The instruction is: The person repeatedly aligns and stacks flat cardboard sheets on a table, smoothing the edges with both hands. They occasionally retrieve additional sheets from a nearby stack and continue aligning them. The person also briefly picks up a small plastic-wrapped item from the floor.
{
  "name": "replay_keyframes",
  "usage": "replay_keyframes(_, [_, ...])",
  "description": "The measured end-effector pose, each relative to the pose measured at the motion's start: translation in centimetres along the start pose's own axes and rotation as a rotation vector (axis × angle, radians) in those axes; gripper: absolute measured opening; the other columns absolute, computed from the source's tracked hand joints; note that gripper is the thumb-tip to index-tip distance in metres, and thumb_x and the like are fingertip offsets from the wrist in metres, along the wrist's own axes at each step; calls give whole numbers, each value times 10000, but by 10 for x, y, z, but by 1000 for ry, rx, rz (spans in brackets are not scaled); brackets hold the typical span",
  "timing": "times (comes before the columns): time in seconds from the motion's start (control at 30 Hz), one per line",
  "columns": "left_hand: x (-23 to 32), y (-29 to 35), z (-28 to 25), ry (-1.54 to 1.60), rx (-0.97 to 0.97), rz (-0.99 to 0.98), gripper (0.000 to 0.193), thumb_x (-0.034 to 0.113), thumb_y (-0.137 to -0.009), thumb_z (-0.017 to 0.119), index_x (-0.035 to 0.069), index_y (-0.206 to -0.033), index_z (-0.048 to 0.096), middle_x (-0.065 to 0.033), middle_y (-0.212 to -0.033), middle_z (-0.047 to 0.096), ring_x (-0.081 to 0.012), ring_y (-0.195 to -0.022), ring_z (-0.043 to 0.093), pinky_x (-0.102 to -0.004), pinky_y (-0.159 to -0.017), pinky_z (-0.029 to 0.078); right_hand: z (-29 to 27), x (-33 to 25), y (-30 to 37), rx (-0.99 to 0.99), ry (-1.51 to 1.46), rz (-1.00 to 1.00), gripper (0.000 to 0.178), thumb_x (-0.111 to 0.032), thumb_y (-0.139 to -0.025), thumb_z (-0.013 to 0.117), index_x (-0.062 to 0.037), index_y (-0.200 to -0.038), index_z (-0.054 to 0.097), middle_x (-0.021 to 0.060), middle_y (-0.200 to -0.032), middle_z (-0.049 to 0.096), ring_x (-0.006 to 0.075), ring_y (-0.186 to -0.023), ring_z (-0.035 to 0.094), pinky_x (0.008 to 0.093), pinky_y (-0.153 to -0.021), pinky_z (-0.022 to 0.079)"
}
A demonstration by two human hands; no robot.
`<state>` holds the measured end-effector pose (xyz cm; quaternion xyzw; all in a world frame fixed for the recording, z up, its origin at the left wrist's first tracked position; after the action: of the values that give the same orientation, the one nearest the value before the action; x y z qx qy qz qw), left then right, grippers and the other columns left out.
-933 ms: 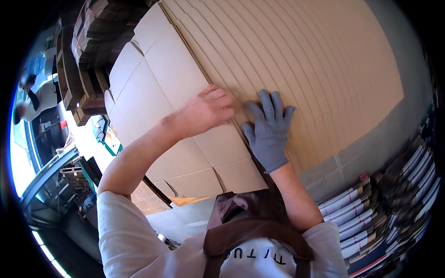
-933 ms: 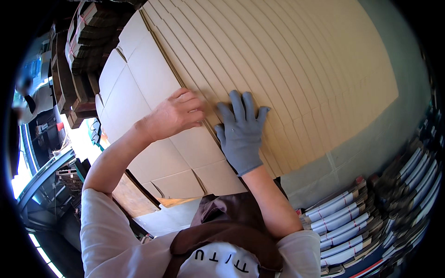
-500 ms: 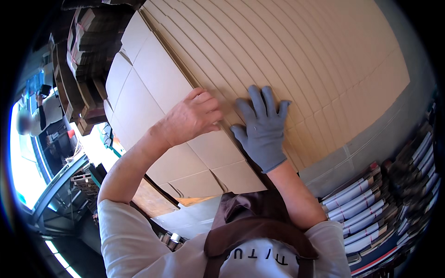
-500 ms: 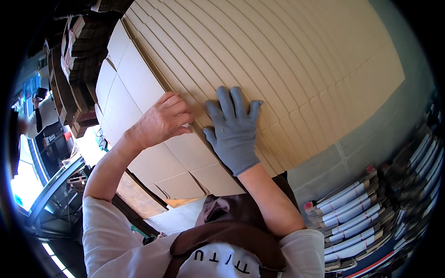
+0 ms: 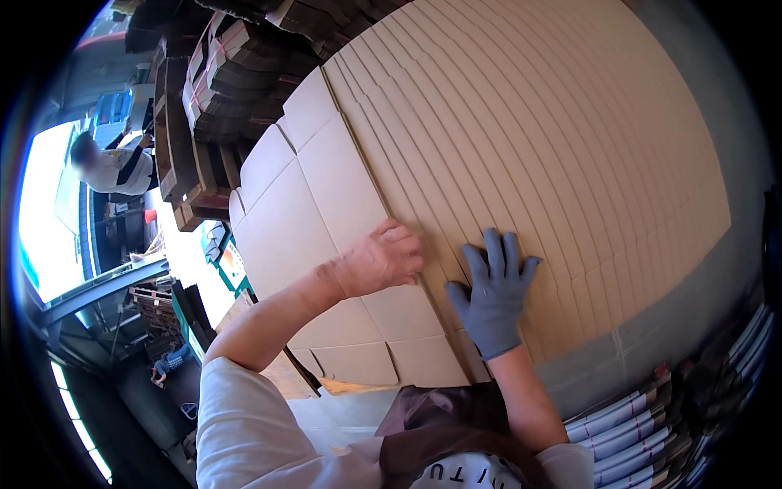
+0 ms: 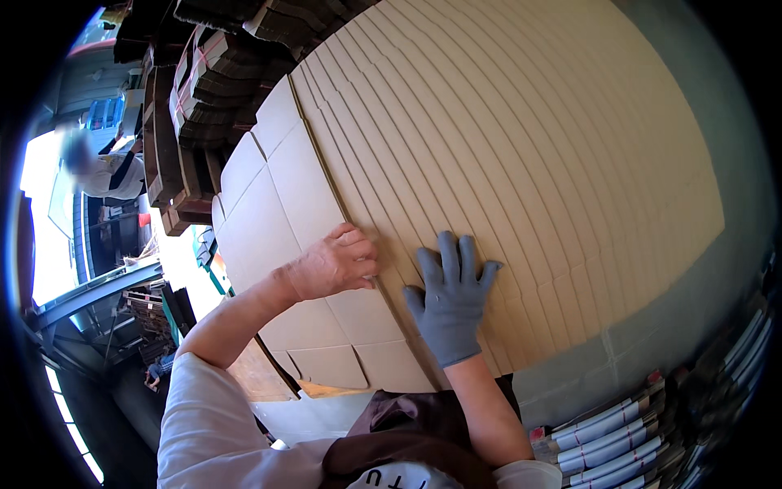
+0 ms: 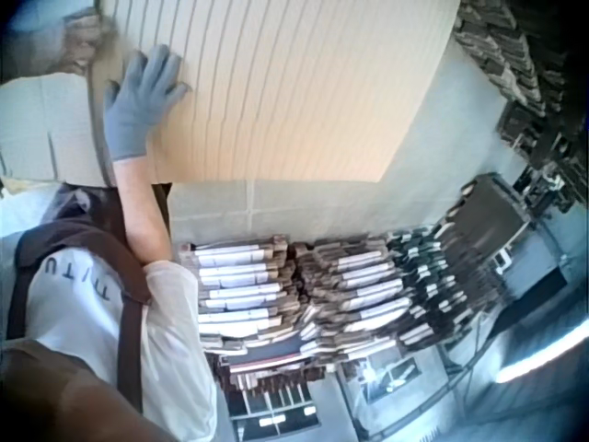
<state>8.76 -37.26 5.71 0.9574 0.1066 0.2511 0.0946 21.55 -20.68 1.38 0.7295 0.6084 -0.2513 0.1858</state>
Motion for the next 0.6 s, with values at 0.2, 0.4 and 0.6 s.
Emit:
replay_keyframes(0.2, [-9,-11,-11,-147,161,-30,413,250,-747,843,137,-1100,662,-45,-1168,585,-266,-1151,573,-444,-1073,459,-7,1,-1,-12,41,-12,659,-318,-716,850,-171,-1302,586,122,-1517,461,396,-1420,388,726,-1042,290])
replay_keyframes(0.4, [-11,-27,-15,-87,114,-168,517,190,-717,862,137,-1182,644,-40,-1271,573,-270,-1256,546,-414,-1083,473,-43,7,61,-83,-55,84,313,-320,-907,724,-155,-1159,638,89,-1110,661,311,-966,645,519,-849,492])
replay_keyframes(0.6, [-11,-28,-12,-56,113,-189,508,137,-730,861,128,-1189,643,-32,-1275,573,-269,-1267,544,-404,-1055,501,-36,10,158,-421,15,297,210,-328,-962,678,-137,-1036,629,99,-860,697,316,-761,687,459,-678,543])
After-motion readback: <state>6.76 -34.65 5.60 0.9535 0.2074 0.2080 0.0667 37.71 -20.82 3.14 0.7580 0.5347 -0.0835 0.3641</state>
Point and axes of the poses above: each hand's wrist, its own y-axis away from the middle knuckle, its own z-axis out of the palm, x = y × z, the point moved 4 cm from there along -y, towards the middle knuckle
